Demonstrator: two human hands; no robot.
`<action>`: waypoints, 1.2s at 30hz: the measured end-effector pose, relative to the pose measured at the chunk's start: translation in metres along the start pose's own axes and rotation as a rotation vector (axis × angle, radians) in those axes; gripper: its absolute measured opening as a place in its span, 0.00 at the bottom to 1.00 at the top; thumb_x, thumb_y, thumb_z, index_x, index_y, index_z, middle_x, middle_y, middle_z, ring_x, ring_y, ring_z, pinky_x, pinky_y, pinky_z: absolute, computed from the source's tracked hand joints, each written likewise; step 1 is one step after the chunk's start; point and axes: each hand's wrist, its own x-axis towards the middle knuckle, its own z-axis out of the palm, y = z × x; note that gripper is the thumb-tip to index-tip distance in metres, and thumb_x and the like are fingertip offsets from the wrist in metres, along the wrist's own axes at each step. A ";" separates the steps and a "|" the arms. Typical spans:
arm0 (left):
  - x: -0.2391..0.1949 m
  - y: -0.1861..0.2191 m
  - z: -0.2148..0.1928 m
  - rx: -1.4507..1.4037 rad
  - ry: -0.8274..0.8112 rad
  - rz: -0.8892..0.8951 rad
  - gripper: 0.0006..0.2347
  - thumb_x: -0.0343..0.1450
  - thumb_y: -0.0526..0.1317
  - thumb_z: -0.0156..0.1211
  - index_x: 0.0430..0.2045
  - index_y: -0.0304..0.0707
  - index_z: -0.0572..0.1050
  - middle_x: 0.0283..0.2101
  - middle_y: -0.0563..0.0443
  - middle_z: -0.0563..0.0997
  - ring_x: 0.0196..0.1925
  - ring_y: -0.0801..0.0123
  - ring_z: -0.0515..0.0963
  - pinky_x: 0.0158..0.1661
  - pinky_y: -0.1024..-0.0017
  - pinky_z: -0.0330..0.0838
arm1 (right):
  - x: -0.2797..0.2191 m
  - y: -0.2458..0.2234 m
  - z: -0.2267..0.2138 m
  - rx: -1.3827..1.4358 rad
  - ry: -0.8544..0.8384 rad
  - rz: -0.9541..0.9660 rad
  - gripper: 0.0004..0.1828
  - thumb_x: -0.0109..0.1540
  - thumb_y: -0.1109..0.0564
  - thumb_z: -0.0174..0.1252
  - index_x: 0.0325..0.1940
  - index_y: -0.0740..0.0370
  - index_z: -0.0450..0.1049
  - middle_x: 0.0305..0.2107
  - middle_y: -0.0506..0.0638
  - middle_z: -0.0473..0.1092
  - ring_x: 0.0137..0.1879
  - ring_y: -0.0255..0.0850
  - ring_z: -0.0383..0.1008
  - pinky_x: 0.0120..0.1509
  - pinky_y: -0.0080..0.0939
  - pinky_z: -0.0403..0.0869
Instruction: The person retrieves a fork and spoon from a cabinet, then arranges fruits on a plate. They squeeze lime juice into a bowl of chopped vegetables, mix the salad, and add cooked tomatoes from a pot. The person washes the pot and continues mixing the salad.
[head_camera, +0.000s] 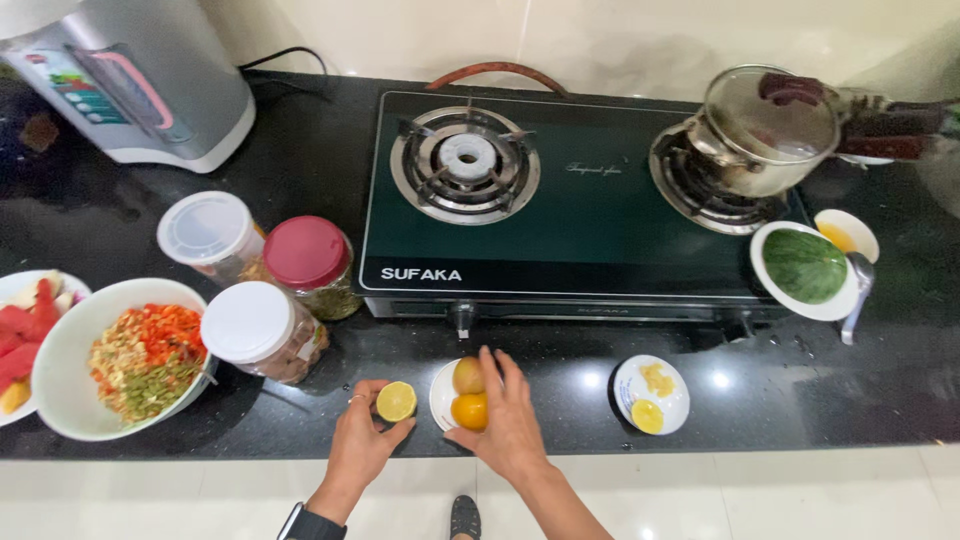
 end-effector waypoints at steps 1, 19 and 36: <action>-0.001 -0.001 -0.001 -0.017 0.004 0.003 0.23 0.59 0.36 0.74 0.46 0.37 0.71 0.43 0.48 0.85 0.45 0.64 0.86 0.39 0.67 0.80 | -0.002 0.002 -0.001 0.005 0.031 -0.011 0.67 0.43 0.53 0.81 0.78 0.56 0.47 0.70 0.58 0.49 0.71 0.57 0.53 0.72 0.51 0.62; 0.020 0.060 -0.008 0.274 -0.155 0.330 0.22 0.54 0.30 0.72 0.41 0.31 0.72 0.46 0.39 0.77 0.51 0.42 0.76 0.49 0.57 0.73 | -0.011 0.018 0.008 0.117 0.097 0.068 0.43 0.50 0.55 0.74 0.65 0.59 0.61 0.60 0.54 0.59 0.63 0.54 0.69 0.64 0.48 0.72; 0.030 0.074 -0.005 0.390 -0.285 0.415 0.23 0.53 0.30 0.71 0.42 0.32 0.72 0.46 0.38 0.76 0.51 0.44 0.77 0.49 0.57 0.75 | -0.014 0.020 0.011 0.160 0.061 0.177 0.41 0.52 0.55 0.73 0.66 0.57 0.61 0.59 0.51 0.61 0.64 0.51 0.69 0.65 0.47 0.71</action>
